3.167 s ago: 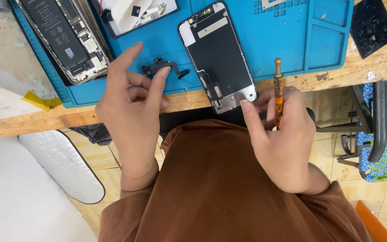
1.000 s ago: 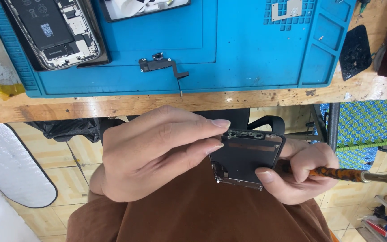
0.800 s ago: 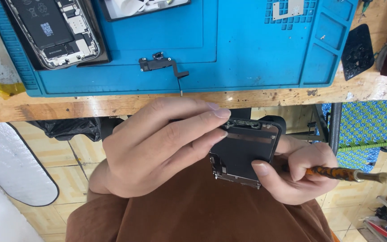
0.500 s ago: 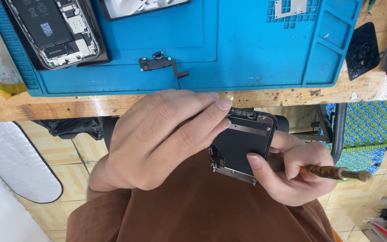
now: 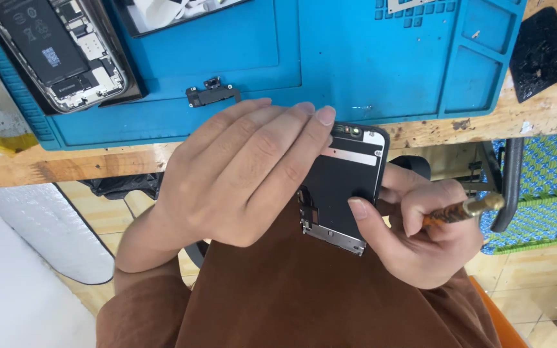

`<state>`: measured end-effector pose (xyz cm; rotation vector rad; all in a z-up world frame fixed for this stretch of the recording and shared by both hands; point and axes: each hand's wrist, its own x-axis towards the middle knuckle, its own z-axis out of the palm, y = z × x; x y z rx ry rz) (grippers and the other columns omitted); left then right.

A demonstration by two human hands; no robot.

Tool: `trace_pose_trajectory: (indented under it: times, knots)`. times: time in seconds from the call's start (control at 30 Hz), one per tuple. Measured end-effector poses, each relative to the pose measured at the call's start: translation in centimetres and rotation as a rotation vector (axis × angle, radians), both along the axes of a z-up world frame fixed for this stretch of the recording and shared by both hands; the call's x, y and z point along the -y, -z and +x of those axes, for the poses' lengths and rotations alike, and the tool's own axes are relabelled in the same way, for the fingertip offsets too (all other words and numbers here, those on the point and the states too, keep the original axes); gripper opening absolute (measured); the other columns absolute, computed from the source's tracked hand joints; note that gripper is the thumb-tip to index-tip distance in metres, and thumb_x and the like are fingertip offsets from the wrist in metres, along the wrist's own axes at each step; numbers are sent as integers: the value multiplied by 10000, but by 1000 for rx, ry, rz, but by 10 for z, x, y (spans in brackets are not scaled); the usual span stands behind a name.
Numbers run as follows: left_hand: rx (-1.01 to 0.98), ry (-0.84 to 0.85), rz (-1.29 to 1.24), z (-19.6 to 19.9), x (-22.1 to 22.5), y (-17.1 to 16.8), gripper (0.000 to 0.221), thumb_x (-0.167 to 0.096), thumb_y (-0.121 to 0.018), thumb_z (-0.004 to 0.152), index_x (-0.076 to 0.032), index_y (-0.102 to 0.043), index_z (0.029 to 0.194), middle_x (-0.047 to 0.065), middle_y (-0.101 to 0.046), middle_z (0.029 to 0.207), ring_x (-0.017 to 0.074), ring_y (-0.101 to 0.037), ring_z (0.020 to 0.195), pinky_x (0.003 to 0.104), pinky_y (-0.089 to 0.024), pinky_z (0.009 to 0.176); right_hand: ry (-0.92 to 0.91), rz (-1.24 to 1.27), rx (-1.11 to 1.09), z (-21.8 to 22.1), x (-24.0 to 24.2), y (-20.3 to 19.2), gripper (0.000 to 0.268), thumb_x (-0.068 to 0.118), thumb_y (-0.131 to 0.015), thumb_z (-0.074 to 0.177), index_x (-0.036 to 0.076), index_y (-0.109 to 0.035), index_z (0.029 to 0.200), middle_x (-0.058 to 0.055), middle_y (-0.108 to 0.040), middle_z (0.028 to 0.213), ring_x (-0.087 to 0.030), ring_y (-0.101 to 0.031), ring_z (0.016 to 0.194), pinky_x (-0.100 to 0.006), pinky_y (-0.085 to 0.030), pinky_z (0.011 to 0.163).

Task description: Repairing a smartphone by inspecting and manipulating the screen assembly and internal connectors.

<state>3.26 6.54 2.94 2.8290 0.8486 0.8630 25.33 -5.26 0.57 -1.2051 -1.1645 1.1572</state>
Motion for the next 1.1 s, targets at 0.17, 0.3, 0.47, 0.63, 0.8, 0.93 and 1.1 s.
trace_pose_trajectory:
  times: [0.17,0.3,0.47,0.63,0.8,0.93,1.1]
  knots:
    - [-72,29,66,0,-5,8,182,-89,-670,1170,20,-806,1221,139,-806,1119,198,-834,936,333,-730,840,-4,-114,-12,-5,-10,-8,494,-127,-691,868,131,-270,865,-414,-635,962,-226,-602,554,-288,-420,517]
    - [-104,45,56,-2,-6,11,235,-69,-600,1169,33,-808,1211,168,-806,1112,219,-837,930,344,-740,851,-67,-175,-133,-6,-13,-9,445,-125,-643,917,133,-281,905,-435,-643,1061,-298,-671,655,-335,-477,562]
    - [-116,44,73,-2,-8,13,229,-85,-612,1169,34,-804,1204,159,-811,1092,214,-836,925,334,-740,846,-83,-234,-183,-4,-14,-11,443,-138,-635,925,134,-285,917,-434,-644,1143,-341,-750,759,-348,-575,618]
    - [-120,51,80,-2,-8,14,267,-56,-554,1166,33,-803,1204,163,-812,1104,213,-840,918,332,-745,834,-74,-223,-169,-4,-12,-10,451,-136,-656,909,131,-292,922,-416,-643,1093,-305,-706,694,-341,-564,609]
    - [-120,49,67,-2,-8,14,279,-57,-540,1168,35,-799,1213,167,-816,1101,221,-846,935,341,-750,852,-54,-229,-217,-6,-12,-10,453,-144,-644,910,135,-288,935,-438,-632,1104,-327,-713,725,-346,-587,623]
    - [-115,49,87,-1,-9,15,247,-59,-577,1162,33,-804,1195,160,-812,1091,213,-844,920,335,-751,842,-70,-227,-192,-4,-13,-10,452,-137,-648,911,136,-289,931,-405,-627,1052,-314,-689,685,-350,-564,597]
    - [-144,66,75,-1,-9,14,288,-62,-525,1167,52,-783,1223,179,-792,1110,225,-825,931,346,-753,855,-37,-221,-150,-6,-13,-9,468,-136,-655,898,136,-274,900,-385,-611,966,-243,-527,578,-322,-405,561]
